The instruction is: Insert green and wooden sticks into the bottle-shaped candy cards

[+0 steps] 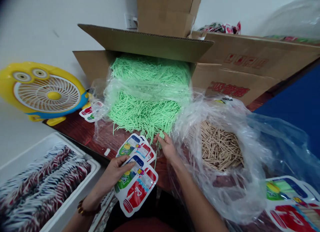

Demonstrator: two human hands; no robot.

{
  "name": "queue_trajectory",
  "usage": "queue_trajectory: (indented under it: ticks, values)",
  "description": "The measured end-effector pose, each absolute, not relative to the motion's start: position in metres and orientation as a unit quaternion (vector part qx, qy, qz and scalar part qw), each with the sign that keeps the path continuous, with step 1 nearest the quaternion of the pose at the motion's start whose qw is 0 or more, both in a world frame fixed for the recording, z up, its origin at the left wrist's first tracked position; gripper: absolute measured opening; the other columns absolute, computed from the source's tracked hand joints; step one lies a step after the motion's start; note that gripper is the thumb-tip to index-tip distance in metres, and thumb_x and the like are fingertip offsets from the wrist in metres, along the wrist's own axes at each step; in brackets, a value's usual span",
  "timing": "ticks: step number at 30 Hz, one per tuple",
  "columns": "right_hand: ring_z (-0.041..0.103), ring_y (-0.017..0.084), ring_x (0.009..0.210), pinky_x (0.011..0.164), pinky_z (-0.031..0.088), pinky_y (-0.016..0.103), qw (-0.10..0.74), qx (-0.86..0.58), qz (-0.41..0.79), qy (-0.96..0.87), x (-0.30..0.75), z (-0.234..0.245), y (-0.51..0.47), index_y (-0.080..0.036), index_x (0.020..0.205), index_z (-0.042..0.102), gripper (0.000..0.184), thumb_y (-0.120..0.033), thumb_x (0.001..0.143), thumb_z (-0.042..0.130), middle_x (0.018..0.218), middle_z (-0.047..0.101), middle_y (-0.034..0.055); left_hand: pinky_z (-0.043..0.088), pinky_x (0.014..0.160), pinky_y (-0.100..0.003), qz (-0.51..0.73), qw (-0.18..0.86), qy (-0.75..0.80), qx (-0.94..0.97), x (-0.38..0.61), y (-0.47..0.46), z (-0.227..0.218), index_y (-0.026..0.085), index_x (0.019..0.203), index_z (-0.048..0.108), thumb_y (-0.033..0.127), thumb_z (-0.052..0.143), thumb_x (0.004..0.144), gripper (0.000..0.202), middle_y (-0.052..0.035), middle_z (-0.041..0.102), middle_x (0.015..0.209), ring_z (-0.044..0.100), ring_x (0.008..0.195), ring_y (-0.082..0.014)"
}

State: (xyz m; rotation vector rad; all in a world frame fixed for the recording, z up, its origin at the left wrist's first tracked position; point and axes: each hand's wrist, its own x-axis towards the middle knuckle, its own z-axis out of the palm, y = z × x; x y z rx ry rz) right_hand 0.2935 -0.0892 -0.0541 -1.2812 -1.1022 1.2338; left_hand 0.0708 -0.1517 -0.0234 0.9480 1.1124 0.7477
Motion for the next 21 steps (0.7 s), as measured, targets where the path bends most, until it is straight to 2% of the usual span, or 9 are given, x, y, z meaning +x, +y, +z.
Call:
queue_trajectory:
  ticks: [5,9,12,14,18,21]
  values:
    - [0.055,0.015,0.072,0.074,0.043,0.028,0.53,-0.516,0.488,-0.463,0.292,-0.062,-0.099,-0.021,0.079,0.058,0.023,-0.044,0.079,0.059,0.075,0.061,-0.0016,0.045,0.053,-0.021,0.336,0.679,0.507,0.412,0.072,-0.15,-0.026,0.015,0.074,0.061,0.038,0.074,0.072,0.027,0.0009,0.066,0.065,0.057,0.056,-0.0118]
    - [0.053,0.014,0.065,0.066,0.044,0.027,0.586,-0.483,0.534,-0.372,0.291,-0.046,-0.103,-0.02,0.081,0.057,0.027,-0.045,0.073,0.066,0.07,0.058,-0.0025,0.043,0.049,-0.019,0.332,0.681,0.515,0.401,0.075,-0.149,-0.023,0.014,0.071,0.061,0.038,0.075,0.072,0.028,0.0007,0.066,0.061,0.057,0.051,-0.0106]
    - [0.054,0.014,0.062,0.059,0.044,0.027,0.51,-0.442,0.634,-0.379,0.289,-0.024,-0.112,-0.02,0.084,0.056,0.029,-0.045,0.074,0.066,0.075,0.06,-0.0004,0.042,0.046,-0.019,0.338,0.694,0.51,0.379,0.079,-0.146,-0.017,0.014,0.068,0.061,0.036,0.078,0.069,0.028,0.0007,0.065,0.058,0.056,0.047,-0.01]
    - [0.056,0.015,0.065,0.06,0.044,0.028,0.436,-0.446,0.635,-0.456,0.288,-0.012,-0.12,-0.02,0.086,0.057,0.024,-0.043,0.081,0.061,0.079,0.062,0.0012,0.043,0.046,-0.019,0.344,0.706,0.497,0.37,0.083,-0.143,-0.014,0.013,0.068,0.062,0.035,0.079,0.068,0.028,0.0003,0.066,0.058,0.056,0.046,-0.0101]
    - [0.055,0.016,0.073,0.067,0.042,0.028,0.345,-0.459,0.482,-0.662,0.282,0.0,-0.131,-0.02,0.082,0.055,0.012,-0.029,0.089,0.051,0.081,0.061,0.0016,0.047,0.052,-0.023,0.336,0.706,0.488,0.388,0.088,-0.139,-0.012,0.013,0.073,0.067,0.037,0.078,0.067,0.027,-0.0027,0.069,0.065,0.062,0.054,-0.0148]
    - [0.052,0.015,0.07,0.065,0.038,0.028,0.302,-0.449,0.394,-0.743,0.277,0.002,-0.132,-0.021,0.077,0.047,0.014,-0.022,0.091,0.046,0.077,0.058,0.0014,0.045,0.051,-0.022,0.332,0.674,0.501,0.429,0.088,-0.139,-0.013,0.013,0.072,0.068,0.038,0.076,0.067,0.027,-0.0013,0.067,0.062,0.06,0.055,-0.0152]
